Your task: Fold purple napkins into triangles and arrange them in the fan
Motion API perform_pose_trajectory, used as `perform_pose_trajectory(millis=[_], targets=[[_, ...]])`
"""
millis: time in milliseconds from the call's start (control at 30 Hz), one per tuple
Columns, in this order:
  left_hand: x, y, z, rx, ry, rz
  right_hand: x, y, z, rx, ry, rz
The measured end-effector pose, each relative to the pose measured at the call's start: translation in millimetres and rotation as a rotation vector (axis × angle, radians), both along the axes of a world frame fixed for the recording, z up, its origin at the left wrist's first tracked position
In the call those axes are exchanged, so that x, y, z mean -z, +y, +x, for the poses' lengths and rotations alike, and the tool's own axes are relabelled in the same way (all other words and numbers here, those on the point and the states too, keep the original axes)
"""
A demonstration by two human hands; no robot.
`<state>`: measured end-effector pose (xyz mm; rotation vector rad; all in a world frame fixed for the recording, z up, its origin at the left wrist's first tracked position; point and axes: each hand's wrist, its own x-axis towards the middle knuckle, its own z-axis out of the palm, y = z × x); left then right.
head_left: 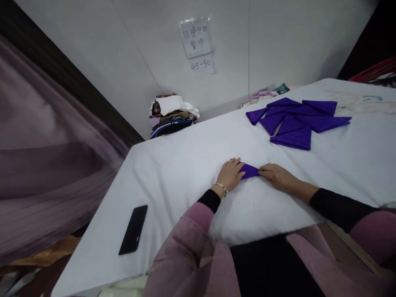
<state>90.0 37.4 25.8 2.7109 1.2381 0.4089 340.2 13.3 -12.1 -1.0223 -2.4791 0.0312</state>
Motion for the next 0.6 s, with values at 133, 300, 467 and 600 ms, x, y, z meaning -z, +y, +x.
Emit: perform_pose_trajectory(millis=[133,300,467,600], targets=[[21.4,13,19,0.067,0.191,-0.047,4,-6,12,0.012,-0.001,-0.037],[30.9,15,13,0.075,0.225,-0.017,-1,-13,25,0.286,0.18,-0.027],[32.6,15,14,0.093,0.241,0.029,-31,-6,-59,0.27,0.325,-0.109],[32.4,14,17,0.091,0.282,0.083,-42,16,-135,0.258,0.245,-0.324]])
